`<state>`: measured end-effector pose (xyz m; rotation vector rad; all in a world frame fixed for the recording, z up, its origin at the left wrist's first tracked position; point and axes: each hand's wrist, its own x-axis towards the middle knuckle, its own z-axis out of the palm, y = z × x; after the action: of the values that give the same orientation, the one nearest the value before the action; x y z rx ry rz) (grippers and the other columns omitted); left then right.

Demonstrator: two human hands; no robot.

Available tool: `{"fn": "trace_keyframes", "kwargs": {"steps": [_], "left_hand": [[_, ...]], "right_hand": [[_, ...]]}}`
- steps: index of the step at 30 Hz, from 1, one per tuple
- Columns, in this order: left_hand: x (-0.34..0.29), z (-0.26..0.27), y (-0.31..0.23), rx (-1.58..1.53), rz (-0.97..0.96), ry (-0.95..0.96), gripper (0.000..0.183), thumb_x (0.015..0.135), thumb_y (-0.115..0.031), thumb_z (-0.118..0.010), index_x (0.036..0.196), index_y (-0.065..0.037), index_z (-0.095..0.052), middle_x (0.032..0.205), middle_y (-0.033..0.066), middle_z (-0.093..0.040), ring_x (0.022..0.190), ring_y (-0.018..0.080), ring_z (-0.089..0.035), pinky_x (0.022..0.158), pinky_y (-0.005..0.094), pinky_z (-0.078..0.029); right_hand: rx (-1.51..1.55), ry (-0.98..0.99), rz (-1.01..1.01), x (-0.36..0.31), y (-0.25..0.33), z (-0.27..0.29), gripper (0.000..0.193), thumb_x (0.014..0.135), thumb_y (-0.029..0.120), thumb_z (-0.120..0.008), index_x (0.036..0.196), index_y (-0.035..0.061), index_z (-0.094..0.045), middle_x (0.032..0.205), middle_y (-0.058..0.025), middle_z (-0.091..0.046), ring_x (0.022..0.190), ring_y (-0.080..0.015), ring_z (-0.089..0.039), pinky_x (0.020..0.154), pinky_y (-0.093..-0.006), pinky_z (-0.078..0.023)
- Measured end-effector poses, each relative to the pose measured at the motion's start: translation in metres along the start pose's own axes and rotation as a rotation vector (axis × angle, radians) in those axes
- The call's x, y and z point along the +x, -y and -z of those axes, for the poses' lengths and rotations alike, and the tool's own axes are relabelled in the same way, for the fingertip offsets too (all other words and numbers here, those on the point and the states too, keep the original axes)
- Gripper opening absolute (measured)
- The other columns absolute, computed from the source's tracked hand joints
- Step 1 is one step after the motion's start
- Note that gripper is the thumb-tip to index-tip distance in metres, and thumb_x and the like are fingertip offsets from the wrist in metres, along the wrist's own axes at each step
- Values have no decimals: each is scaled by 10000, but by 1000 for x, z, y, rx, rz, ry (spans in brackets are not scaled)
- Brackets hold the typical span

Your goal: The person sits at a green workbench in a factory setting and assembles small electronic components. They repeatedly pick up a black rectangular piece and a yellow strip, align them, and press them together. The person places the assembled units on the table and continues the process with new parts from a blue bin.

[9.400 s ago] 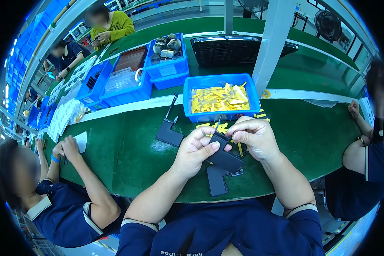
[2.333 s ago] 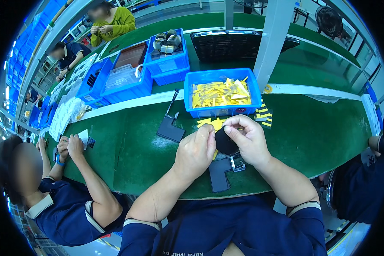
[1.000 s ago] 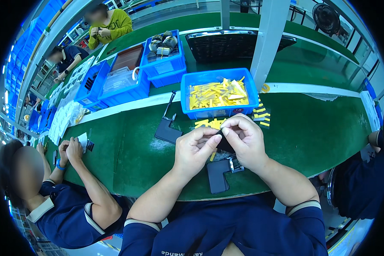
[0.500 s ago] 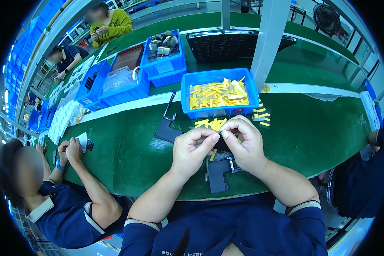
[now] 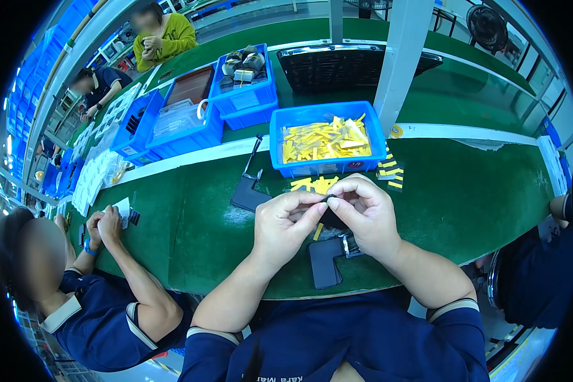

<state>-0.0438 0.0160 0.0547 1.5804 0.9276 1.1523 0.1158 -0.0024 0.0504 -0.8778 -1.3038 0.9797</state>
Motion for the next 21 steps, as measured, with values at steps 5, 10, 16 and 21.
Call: {"fn": "trace_keyframes", "kwargs": {"steps": [5, 10, 16, 21], "left_hand": [[-2, -2, -1, 119, -73, -15, 132, 812, -15, -663, 937, 28, -656, 843, 69, -661, 718, 89, -638, 561, 198, -528], [-3, -6, 0, 137, -157, -70, 152, 762, -51, -712, 901, -1, -672, 791, 94, -663, 587, 101, -624, 496, 209, -481], [-2, -2, -8, 156, -115, -44, 117, 795, -47, -690, 895, 13, -681, 782, 73, -661, 645, 86, -624, 522, 195, -500], [2, 5, -15, 368, -166, 8, 114, 767, -77, -718, 851, -4, -693, 729, 68, -665, 633, 97, -625, 544, 212, -480]], "right_hand": [[117, 12, -67, 0, -2, 1, 104, 831, 17, -601, 930, -15, -591, 901, -52, -561, 828, -103, -567, 738, -245, -473], [126, 18, -65, 0, -1, 2, 99, 832, 14, -595, 924, -23, -586, 901, -51, -555, 819, -101, -566, 737, -248, -474], [92, 33, -16, 0, -1, 2, 98, 828, 4, -588, 921, -27, -589, 906, -59, -551, 818, -105, -568, 727, -245, -473], [93, 51, -23, 0, 0, 3, 95, 824, -18, -594, 918, -32, -601, 913, -62, -550, 826, -108, -569, 726, -244, -475]]}}
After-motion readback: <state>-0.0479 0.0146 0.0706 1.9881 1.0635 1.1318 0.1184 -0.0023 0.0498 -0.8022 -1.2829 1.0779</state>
